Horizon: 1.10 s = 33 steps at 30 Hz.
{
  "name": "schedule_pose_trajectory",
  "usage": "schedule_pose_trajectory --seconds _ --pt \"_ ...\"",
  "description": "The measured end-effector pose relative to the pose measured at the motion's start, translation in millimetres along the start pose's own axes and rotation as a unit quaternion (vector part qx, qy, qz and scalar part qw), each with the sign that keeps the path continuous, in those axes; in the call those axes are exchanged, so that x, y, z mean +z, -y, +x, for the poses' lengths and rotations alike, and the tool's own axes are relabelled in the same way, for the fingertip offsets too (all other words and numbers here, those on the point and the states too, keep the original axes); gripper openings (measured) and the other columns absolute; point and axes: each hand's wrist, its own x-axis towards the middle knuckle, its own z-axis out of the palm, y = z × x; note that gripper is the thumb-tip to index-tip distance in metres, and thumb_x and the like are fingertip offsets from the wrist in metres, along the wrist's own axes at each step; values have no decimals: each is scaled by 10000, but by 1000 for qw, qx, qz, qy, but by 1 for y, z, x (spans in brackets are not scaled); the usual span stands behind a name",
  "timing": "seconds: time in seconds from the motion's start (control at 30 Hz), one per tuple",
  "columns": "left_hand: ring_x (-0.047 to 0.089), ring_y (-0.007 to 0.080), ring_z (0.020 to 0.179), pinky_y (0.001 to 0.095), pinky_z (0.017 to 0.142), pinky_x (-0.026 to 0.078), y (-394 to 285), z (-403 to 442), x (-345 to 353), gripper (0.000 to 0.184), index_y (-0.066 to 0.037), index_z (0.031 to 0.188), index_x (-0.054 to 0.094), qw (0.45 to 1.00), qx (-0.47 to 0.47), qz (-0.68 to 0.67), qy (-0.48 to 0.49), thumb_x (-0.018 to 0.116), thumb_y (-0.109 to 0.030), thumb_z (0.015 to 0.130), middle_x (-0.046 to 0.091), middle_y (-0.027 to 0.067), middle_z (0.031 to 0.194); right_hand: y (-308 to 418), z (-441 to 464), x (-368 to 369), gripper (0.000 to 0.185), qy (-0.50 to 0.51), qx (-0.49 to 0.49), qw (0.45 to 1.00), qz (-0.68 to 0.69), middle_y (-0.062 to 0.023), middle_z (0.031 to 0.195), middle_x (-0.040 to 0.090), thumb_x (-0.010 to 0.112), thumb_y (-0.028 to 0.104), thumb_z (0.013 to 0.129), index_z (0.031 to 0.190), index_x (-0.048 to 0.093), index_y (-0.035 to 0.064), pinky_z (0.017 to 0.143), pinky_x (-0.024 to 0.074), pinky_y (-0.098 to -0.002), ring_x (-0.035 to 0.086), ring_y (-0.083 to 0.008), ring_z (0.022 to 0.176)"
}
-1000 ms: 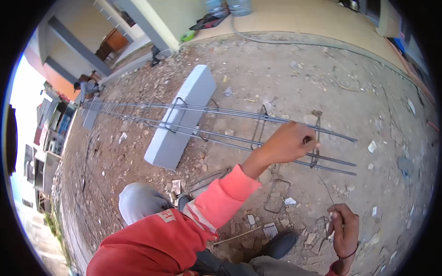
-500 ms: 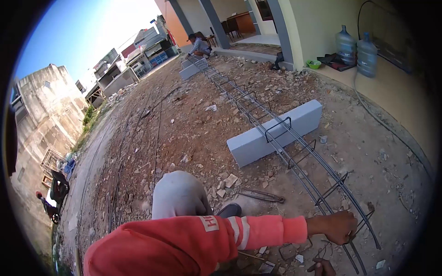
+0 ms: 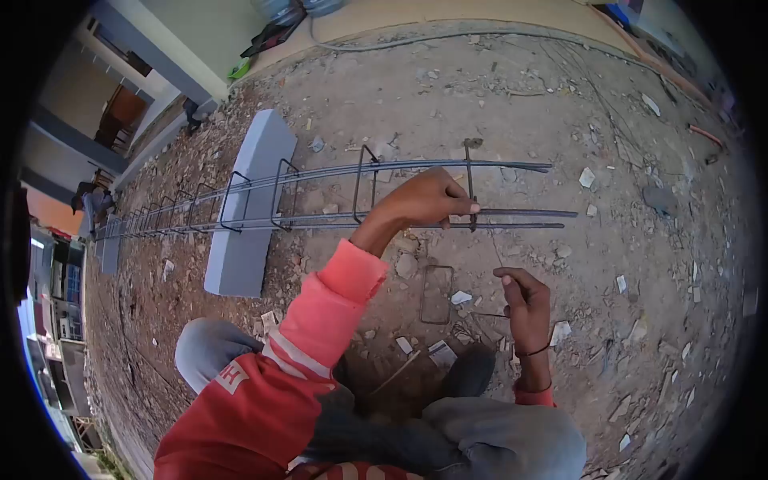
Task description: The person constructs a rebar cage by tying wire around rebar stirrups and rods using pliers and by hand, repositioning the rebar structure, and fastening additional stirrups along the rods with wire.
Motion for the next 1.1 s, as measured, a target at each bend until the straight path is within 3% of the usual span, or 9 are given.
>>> schedule_pose_trajectory --seconds 0.1,0.47,0.57,0.6,0.67,0.73,0.77,0.83,1.1 --pt "558 124 488 296 481 418 -10 2 -2 362 51 724 699 999 -7 0 36 754 -293 827 560 42 559 -3 -8 17 183 -33 43 996 66 88 626 410 568 140 945 1051 696 63 448 281 -201 335 -8 528" --pt "560 125 483 299 484 429 2 -4 5 375 44 798 717 998 -32 -27 -35 813 -316 760 596 52 580 -17 -3 43 149 23 140 971 193 108 598 355 608 150 950 1028 688 51 434 215 -201 273 -6 502" --pt "575 133 502 293 490 442 9 -1 9 409 37 883 705 996 -17 -9 -86 836 -321 735 617 60 609 -18 19 58 146 16 99 968 229 108 607 356 606 162 958 1004 679 44 440 219 -202 272 -8 511" --pt "579 133 513 288 496 448 24 3 13 419 28 916 698 977 74 87 -179 842 -319 729 621 56 621 -17 26 62 148 11 92 960 264 104 613 360 615 170 955 991 674 39 448 225 -201 279 -10 518" --pt "583 132 524 283 501 454 26 3 15 433 19 948 692 933 167 185 -261 848 -316 722 625 51 632 -16 39 66 153 5 84 948 307 101 620 365 625 177 951 979 670 34 455 231 -199 286 -11 526" --pt "576 121 528 268 504 454 24 2 16 403 22 915 716 949 85 144 -268 854 -300 716 627 45 622 -14 48 69 173 -6 44 944 326 92 632 380 646 184 940 988 670 19 468 249 -195 300 -14 537" --pt "576 121 528 268 504 454 13 -1 12 403 22 915 716 949 85 148 -267 854 -300 716 627 45 622 -13 51 70 173 -5 44 943 329 92 632 380 646 184 940 988 670 19 468 249 -195 300 -14 537" --pt "591 110 543 253 496 447 -4 -6 3 369 24 876 735 995 -28 34 -86 854 -289 720 650 52 638 -13 54 74 203 -34 25 951 308 90 627 382 661 191 932 1008 675 4 474 264 -195 304 -16 537" --pt "661 114 591 231 474 429 -5 -7 6 324 38 872 737 995 -64 -64 -40 846 -236 740 686 73 689 -12 48 65 226 -12 71 951 300 102 620 363 668 210 932 1036 691 10 479 274 -207 302 -20 542"
